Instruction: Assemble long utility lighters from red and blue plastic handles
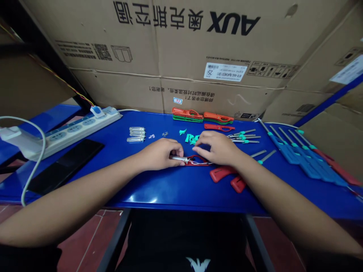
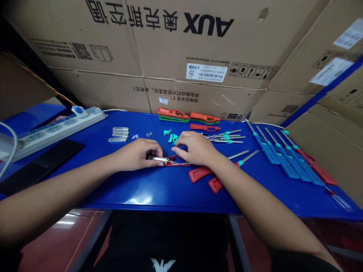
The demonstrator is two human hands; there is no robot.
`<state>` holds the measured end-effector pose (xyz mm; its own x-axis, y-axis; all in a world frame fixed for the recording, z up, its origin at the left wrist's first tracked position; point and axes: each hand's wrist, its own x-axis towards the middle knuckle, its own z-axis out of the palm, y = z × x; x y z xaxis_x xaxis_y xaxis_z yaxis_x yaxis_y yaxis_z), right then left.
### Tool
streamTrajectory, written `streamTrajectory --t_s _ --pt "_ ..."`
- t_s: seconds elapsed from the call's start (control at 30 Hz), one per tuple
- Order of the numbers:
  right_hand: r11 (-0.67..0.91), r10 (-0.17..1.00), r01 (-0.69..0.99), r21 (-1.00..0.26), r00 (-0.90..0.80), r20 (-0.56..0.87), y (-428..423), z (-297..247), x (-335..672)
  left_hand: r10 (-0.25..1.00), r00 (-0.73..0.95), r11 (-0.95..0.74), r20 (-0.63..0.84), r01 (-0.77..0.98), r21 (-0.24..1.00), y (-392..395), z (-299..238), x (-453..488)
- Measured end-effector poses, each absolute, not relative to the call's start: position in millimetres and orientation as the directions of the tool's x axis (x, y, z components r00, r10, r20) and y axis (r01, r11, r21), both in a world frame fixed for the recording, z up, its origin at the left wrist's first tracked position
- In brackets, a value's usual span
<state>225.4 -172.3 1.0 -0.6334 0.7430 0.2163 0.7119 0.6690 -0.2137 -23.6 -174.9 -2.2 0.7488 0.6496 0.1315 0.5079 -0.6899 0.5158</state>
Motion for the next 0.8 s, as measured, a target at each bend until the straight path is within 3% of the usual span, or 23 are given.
streamTrajectory --t_s 0.17,0.3,0.5,0.6,0.8 --pt "0.792 0.59 0.536 -0.293 -0.794 0.143 -186.5 1.7 221.0 0.643 0.75 -0.71 0.153 0.509 0.487 -178.6 0.1 -22.9" --pt "0.825 0.538 0.48 -0.299 -0.829 0.152 -184.5 -4.3 223.2 0.636 0.754 -0.753 0.166 0.559 0.346 -173.1 2.3 -28.8" --pt "0.769 0.625 0.577 -0.274 -0.77 0.132 -184.9 0.8 221.0 0.687 0.69 -0.721 0.226 0.609 0.33 -154.6 23.9 -55.3" --pt "0.723 0.69 0.642 -0.257 -0.695 0.204 -187.3 2.9 217.7 0.736 0.589 -0.676 0.333 0.648 0.35 -148.9 36.0 -68.4" --pt "0.689 0.724 0.666 -0.287 -0.619 0.303 -185.9 1.5 215.3 0.755 0.56 -0.652 0.342 0.697 0.299 -146.7 43.2 -79.3"
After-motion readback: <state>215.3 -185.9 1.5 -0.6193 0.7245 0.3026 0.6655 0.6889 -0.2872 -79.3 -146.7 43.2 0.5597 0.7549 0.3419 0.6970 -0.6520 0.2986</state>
